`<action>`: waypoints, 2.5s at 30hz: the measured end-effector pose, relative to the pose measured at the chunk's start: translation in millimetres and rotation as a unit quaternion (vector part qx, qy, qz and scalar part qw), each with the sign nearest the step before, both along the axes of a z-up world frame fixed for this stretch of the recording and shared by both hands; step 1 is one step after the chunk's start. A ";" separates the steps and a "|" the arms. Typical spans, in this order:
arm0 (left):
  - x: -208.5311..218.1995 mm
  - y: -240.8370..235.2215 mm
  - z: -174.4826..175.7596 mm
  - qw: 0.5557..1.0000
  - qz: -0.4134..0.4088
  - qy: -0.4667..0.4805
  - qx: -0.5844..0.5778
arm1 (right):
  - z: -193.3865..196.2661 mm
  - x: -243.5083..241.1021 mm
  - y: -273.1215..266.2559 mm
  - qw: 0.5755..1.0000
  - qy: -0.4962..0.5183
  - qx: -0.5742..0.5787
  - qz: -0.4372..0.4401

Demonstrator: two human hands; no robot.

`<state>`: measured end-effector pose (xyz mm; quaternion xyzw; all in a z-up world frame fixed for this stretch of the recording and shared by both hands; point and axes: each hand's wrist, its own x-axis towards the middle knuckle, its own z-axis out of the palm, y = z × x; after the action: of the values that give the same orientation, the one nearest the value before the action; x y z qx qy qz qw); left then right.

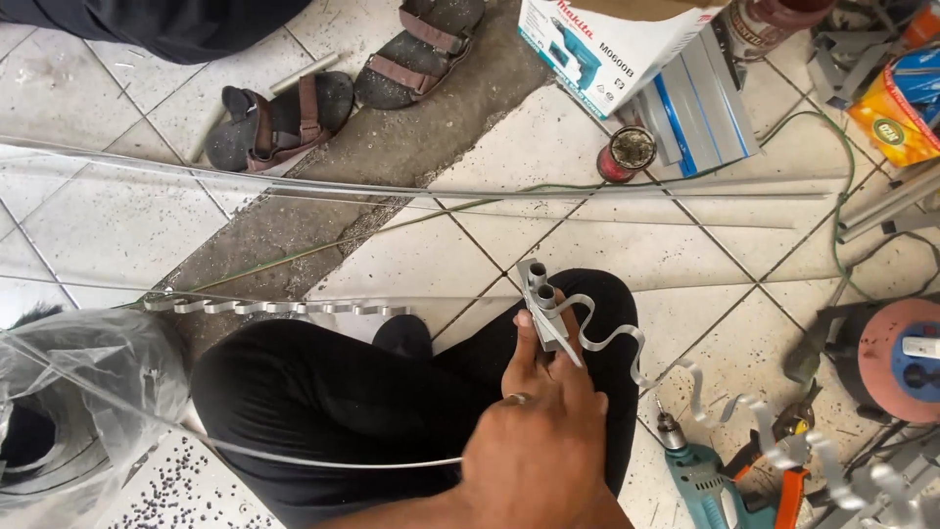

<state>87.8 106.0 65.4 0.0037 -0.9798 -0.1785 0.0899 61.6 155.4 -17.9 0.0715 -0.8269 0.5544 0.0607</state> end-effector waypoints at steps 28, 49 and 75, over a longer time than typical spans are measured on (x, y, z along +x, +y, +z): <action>4.3 -52.0 38.2 0.990 -0.050 -0.056 0.119 | -37.3 -9.2 50.3 0.949 0.032 -0.296 0.101; 0.8 -55.8 32.6 0.976 -0.082 -0.115 0.163 | -25.7 -4.7 47.9 0.872 -0.134 -0.471 0.011; -94.4 -75.1 -79.3 0.952 -0.278 -0.077 0.105 | -63.1 -36.4 114.1 0.840 -0.318 -0.311 0.311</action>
<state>-6.7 30.9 -13.8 -0.2453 -0.9219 -0.2973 -0.0396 25.2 269.5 -81.0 0.1220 -0.5195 0.7642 -0.3622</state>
